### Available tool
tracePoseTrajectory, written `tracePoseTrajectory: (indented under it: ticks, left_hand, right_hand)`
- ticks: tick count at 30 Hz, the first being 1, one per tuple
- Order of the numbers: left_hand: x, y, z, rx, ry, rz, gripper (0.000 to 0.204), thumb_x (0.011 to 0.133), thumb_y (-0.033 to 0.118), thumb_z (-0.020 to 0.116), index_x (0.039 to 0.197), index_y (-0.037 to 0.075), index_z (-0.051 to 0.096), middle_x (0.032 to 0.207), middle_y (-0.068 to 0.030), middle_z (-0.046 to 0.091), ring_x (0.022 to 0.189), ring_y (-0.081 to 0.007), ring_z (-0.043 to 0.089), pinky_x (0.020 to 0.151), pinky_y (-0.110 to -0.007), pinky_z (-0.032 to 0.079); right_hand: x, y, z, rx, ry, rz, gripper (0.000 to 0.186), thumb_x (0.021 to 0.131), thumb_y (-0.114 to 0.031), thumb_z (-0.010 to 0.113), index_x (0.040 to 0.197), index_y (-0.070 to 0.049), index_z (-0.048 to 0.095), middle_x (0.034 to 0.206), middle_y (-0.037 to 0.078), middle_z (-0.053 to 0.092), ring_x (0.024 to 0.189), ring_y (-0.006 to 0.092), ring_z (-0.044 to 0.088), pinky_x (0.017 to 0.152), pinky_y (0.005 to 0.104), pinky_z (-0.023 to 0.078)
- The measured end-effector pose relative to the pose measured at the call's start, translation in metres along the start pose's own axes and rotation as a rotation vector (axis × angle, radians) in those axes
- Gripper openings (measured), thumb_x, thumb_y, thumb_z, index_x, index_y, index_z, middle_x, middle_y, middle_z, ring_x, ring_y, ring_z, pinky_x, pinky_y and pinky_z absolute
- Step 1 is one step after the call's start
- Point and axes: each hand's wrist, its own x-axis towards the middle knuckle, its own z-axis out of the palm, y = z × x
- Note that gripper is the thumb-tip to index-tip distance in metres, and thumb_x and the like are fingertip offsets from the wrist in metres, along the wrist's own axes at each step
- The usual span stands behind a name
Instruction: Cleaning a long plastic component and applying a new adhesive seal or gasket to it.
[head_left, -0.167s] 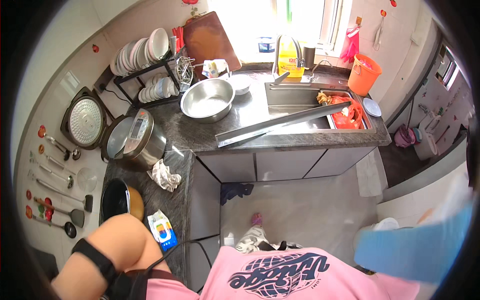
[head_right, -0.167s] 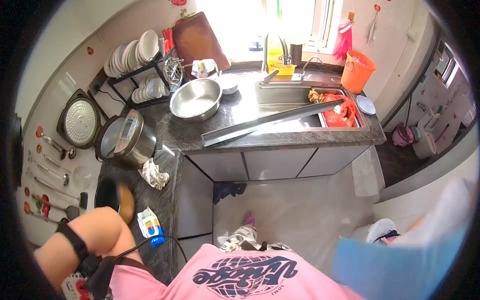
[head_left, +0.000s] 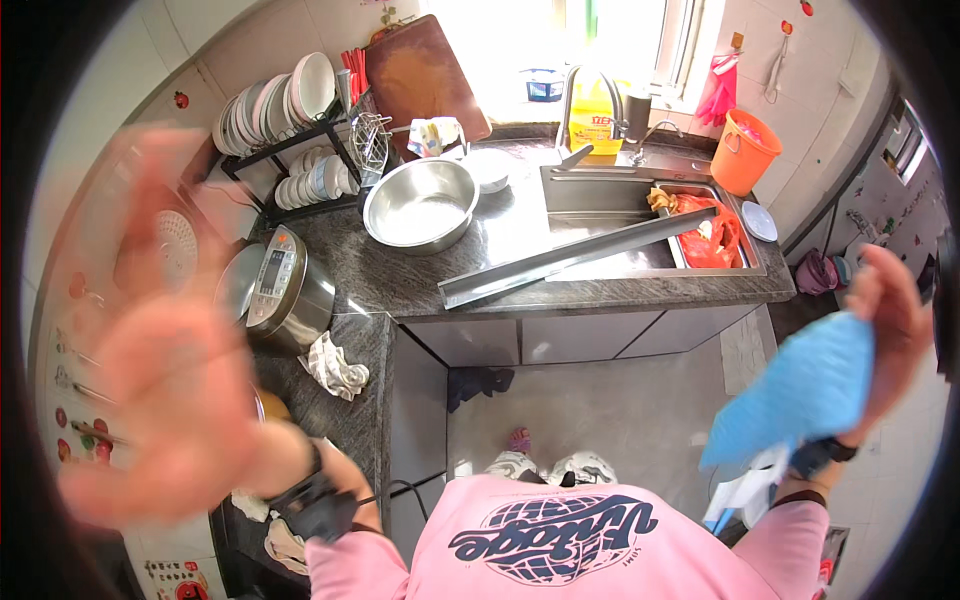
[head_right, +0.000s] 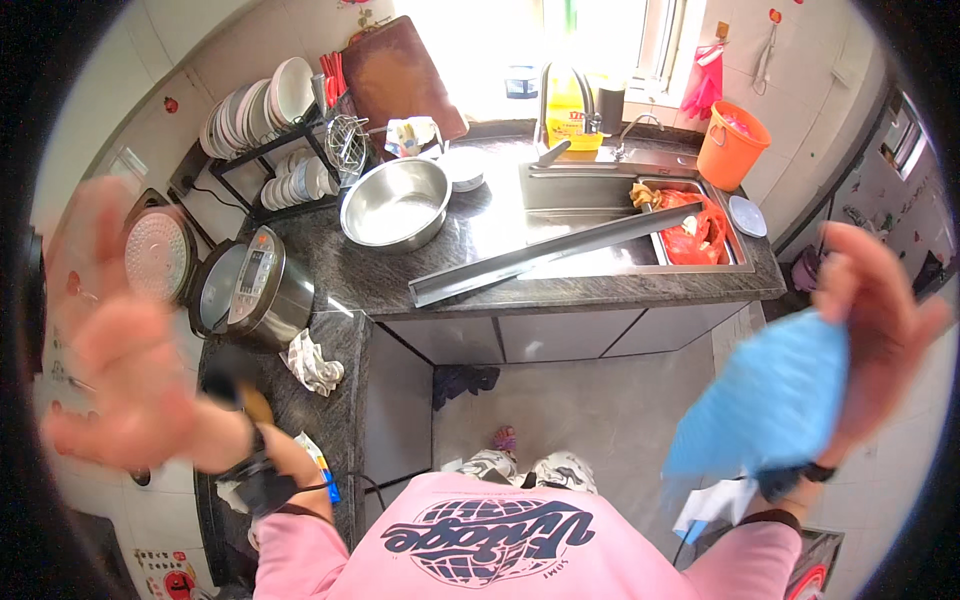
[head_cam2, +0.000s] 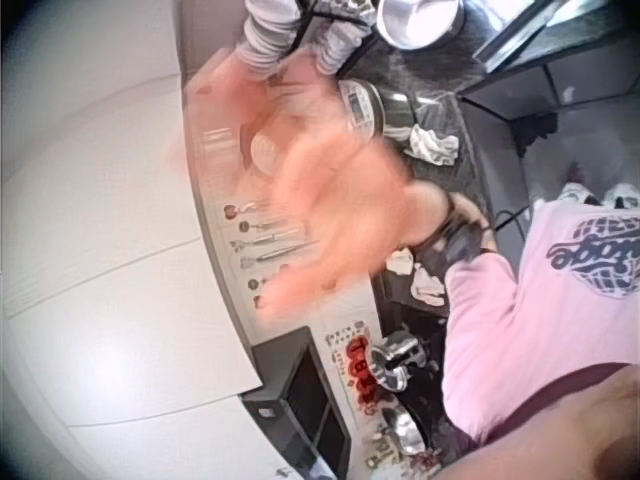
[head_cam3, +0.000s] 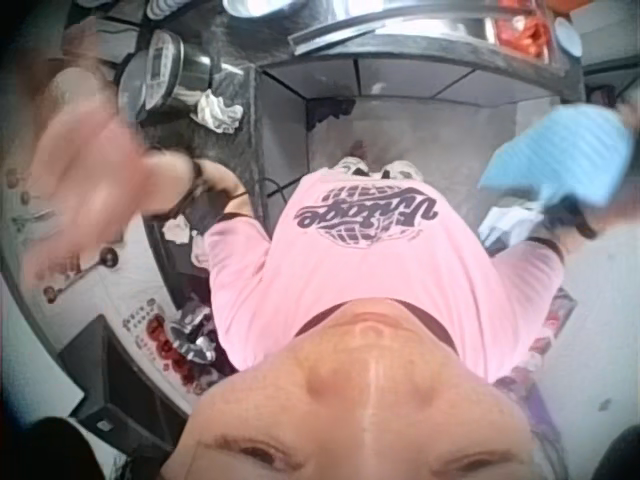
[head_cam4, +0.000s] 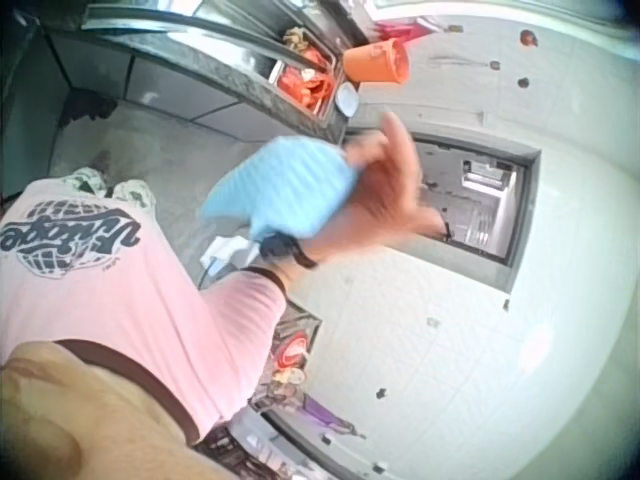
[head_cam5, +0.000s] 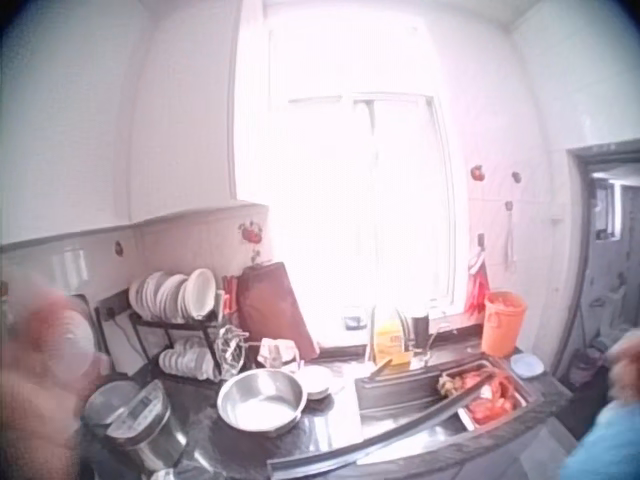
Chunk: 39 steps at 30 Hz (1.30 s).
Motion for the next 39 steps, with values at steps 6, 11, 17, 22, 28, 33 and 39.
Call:
tracePoseTrajectory:
  ticks: [6,11,17,22,28,33,39]
  left_hand:
    - [-0.059,-0.219,-0.041,0.148,-0.356,-0.91,0.084,0.074,0.051,0.058,0.136,0.007,0.021,0.136,-0.015,0.031,0.128,-0.0267,0.025,0.102,-0.044,0.021]
    - [-0.086,-0.3,-0.028,0.159,-0.46,-1.026,0.097,0.068,0.045,0.067,0.139,0.01,0.011,0.139,-0.0139,0.025,0.131,-0.026,0.016,0.104,-0.044,0.016]
    - [-0.12,-0.34,0.031,0.583,-0.438,-0.821,0.125,0.053,0.038,0.08,0.137,0.006,-0.007,0.14,-0.0193,0.015,0.131,-0.03,0.011,0.105,-0.044,0.013]
    - [-0.143,-0.389,0.05,0.843,-0.109,-0.478,0.051,0.07,0.001,0.057,0.119,0.002,0.042,0.111,-0.0207,0.049,0.101,-0.036,0.048,0.086,-0.037,0.04]
    - [-0.146,-0.386,0.039,0.85,-0.025,-0.591,0.028,0.068,-0.002,0.05,0.095,0.0,0.057,0.083,-0.0182,0.06,0.081,-0.0344,0.059,0.074,-0.036,0.046]
    - [-0.137,-0.365,0.022,0.97,-0.271,-0.896,0.024,0.07,-0.001,0.05,0.092,-0.001,0.057,0.074,-0.0129,0.062,0.069,-0.0183,0.062,0.066,-0.028,0.047]
    - [-0.127,-0.346,-0.003,0.91,-0.501,-1.037,0.016,0.073,0.006,0.057,0.087,0.0,0.06,0.069,-0.0086,0.061,0.061,-0.0138,0.055,0.059,-0.028,0.043]
  right_hand:
    - [0.035,0.143,0.082,0.362,-0.349,0.469,0.064,0.092,-0.048,0.025,0.105,0.006,0.056,0.067,0.0,0.05,0.06,0.0065,0.043,0.054,0.019,0.034]
    - [0.064,0.205,0.094,0.799,-0.455,0.686,0.064,0.092,-0.047,0.025,0.106,0.007,0.054,0.069,0.002,0.052,0.062,0.0075,0.051,0.06,0.0198,0.044]
    - [0.078,0.249,0.083,0.76,-0.261,0.703,0.049,0.093,-0.037,0.032,0.102,0.004,0.057,0.072,0.001,0.051,0.066,0.0081,0.051,0.061,0.0208,0.045]
    - [0.083,0.25,0.061,0.568,-0.274,0.64,0.042,0.093,-0.032,0.036,0.1,0.003,0.058,0.075,0.0,0.049,0.066,0.0072,0.046,0.06,0.0204,0.042]
    - [0.071,0.274,0.001,-0.322,-0.821,0.252,0.08,0.055,-0.028,0.08,0.122,-0.008,0.042,0.095,0.007,0.044,0.077,0.0171,0.049,0.073,0.028,0.042]
    - [0.028,0.3,-0.013,-0.785,-1.14,0.155,0.085,0.054,-0.022,0.074,0.126,-0.004,0.031,0.1,0.022,0.042,0.084,0.039,0.054,0.073,0.0448,0.047]
    - [0.011,0.342,-0.013,-0.661,-0.968,0.008,0.053,0.054,-0.002,0.061,0.103,-0.005,0.041,0.1,0.016,0.045,0.087,0.0356,0.048,0.078,0.0402,0.038]
